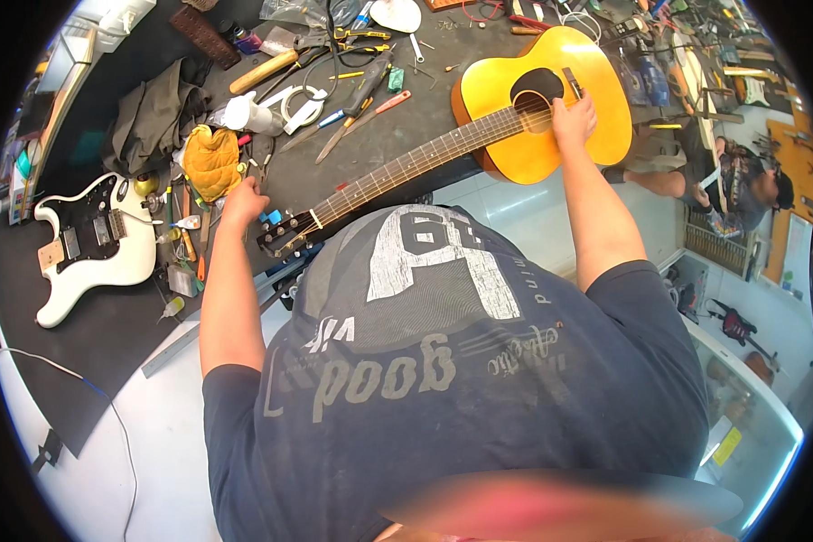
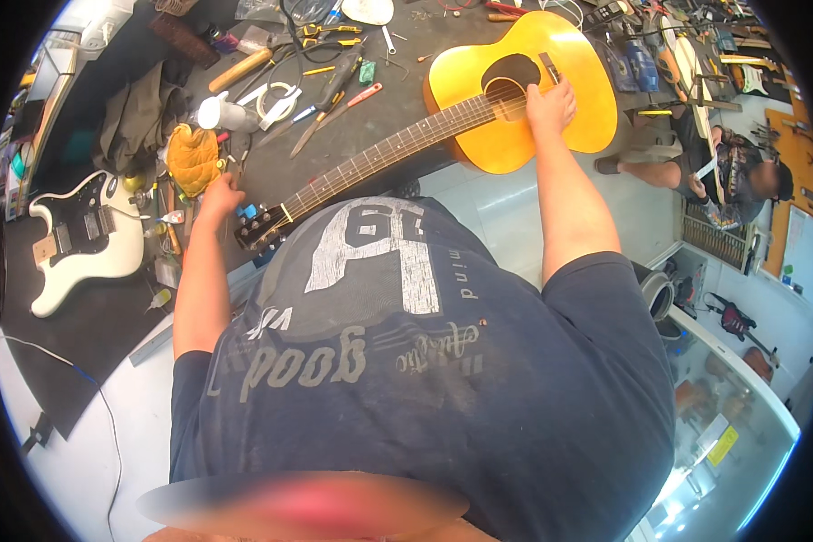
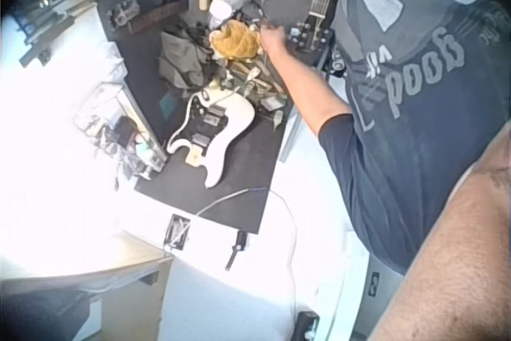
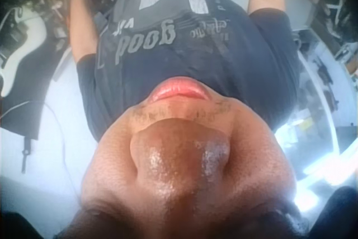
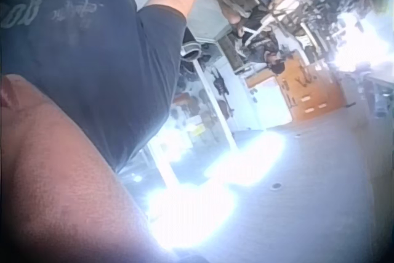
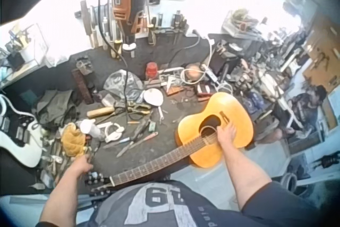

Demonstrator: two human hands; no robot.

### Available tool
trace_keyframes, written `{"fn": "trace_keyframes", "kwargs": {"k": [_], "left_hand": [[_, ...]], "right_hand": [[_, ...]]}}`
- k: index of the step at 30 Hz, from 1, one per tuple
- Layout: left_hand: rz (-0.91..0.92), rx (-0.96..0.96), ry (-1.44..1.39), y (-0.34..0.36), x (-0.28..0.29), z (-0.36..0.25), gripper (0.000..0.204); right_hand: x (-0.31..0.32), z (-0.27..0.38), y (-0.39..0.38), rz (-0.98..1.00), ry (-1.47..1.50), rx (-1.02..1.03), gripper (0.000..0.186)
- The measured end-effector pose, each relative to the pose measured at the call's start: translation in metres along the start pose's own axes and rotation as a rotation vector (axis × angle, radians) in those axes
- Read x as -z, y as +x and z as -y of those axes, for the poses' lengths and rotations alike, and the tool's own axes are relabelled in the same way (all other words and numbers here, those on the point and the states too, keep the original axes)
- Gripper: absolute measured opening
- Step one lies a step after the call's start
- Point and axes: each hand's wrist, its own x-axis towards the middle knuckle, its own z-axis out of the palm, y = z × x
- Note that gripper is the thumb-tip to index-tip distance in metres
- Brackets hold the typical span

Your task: The person works on an acoustic guitar at a cluttered workbench. The person presses a part onto the bridge, uses a blue tool to work on the headstock near the nut, and then uses a cloth to wipe the guitar body and strings.

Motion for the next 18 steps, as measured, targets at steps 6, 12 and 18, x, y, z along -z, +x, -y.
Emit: {"fn": "trace_keyframes", "kwargs": {"k": [6,12,18], "left_hand": [[0.083,0.080,-0.185,-0.003,0.011,0.005,0.020],[0.159,0.165,-0.664,-0.007,0.011,0.006,0.007],[0.134,0.142,-0.684,-0.009,0.012,-0.008,0.011]], "right_hand": [[0.000,-0.002,-0.001,0.000,0.022,0.000,0.086],[-0.007,-0.003,0.000,0.007,-0.013,0.016,0.091],[-0.008,-0.011,0.009,0.011,-0.113,0.032,0.095]]}}
